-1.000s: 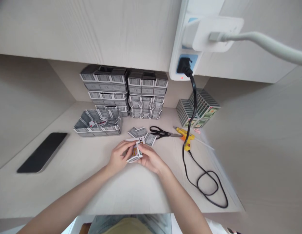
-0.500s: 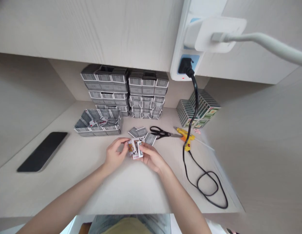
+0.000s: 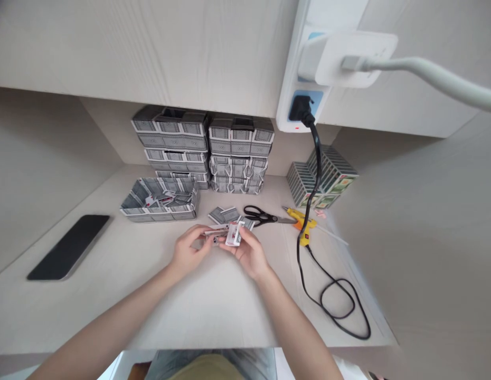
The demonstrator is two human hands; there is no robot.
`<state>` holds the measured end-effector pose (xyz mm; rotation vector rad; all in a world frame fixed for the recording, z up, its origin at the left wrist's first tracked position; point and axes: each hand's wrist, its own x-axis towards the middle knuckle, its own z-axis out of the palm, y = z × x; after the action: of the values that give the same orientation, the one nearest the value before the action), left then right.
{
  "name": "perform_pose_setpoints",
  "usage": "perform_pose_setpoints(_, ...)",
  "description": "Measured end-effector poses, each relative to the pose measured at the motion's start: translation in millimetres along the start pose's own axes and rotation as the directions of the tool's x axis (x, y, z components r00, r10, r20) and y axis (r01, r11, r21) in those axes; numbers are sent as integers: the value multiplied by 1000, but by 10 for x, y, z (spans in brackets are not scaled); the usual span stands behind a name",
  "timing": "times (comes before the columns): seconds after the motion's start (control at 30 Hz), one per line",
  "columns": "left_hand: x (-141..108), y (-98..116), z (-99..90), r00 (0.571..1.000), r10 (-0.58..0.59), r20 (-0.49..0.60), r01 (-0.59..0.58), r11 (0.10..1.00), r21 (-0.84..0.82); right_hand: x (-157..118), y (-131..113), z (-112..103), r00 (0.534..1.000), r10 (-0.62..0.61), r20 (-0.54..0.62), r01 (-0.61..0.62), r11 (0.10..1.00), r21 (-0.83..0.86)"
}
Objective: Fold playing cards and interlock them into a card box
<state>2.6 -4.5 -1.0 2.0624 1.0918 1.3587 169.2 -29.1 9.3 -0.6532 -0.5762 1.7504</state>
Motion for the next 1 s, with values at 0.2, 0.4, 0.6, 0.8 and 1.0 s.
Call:
perform_pose_setpoints(0.2,-22,72,-3,967,136,217,-139,990,-1,20,-5,-17,992,-60,-112,54,997,-56)
perform_pose_setpoints(0.4,-45,87,-1,940,113,321,-139,989,57,12,17,7,983,-118,-137,90,977,-196)
perform_pose_setpoints(0.6,-61,82,-8,924,131,358,-174,981,89,2,8,4,983,-141,-121,112,970,-217)
perform_pose_setpoints(0.8,-64,41,12,936,122,329,-176,975,137,10,49,-4,986,-129,-102,82,923,-376)
perform_pose_setpoints(1.0,-80,28,21,947,106,302,-166,969,181,5,62,15,989,-141,-49,96,853,-512)
